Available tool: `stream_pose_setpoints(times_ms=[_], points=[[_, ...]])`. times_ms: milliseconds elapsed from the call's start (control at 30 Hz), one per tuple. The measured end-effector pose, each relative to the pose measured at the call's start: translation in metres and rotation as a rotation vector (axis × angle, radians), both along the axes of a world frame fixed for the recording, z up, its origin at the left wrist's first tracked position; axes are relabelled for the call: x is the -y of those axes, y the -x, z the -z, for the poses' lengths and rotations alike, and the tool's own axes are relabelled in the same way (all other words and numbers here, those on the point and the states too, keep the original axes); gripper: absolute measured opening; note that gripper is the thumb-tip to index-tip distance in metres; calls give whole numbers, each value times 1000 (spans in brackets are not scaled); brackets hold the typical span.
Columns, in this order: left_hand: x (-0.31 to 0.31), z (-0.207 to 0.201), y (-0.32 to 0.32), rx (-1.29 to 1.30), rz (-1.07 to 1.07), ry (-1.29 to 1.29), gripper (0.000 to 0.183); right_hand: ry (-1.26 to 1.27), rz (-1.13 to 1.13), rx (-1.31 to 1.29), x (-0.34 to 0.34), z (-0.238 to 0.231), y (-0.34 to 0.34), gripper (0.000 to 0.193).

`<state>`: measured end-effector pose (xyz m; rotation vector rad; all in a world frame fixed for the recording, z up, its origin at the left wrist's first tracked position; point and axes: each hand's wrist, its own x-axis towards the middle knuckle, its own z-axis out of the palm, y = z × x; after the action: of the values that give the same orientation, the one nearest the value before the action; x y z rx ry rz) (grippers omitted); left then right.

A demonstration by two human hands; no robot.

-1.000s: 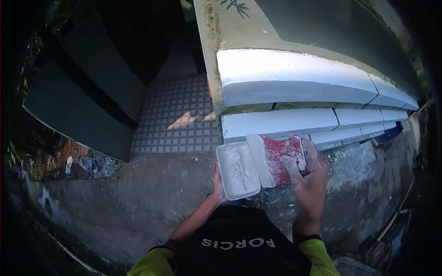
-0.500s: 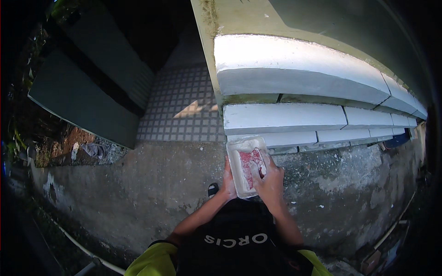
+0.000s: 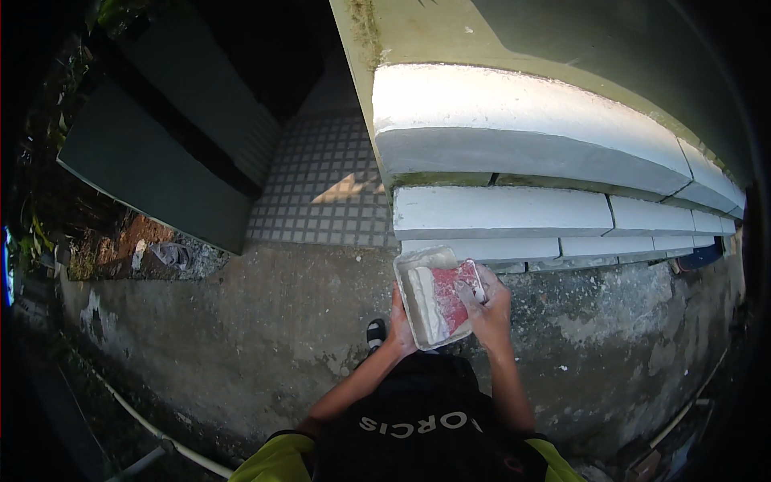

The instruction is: Plastering or applying compound to an exterior wall surface using a putty knife.

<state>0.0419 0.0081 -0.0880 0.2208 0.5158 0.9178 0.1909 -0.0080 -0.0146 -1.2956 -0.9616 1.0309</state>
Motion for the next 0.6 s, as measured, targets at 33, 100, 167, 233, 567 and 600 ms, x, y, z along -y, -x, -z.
stream_pose_setpoints(times_ms=[33,100,167,233,567,600], points=[[0,-2,1,20,-1,-7,83,-23,15,24,0,1,-3,36],[1,-9,4,47,3,5,85,-31,74,104,2,1,-11,36],[-1,-12,6,76,9,18,86,-39,134,186,4,-5,-14,37],[-3,-10,9,43,-14,-39,87,-7,141,277,3,-21,-13,35],[6,23,25,74,-28,-22,84,-156,128,789,19,-39,11,46],[6,25,25,105,-30,-29,83,-115,102,859,21,-39,16,44]])
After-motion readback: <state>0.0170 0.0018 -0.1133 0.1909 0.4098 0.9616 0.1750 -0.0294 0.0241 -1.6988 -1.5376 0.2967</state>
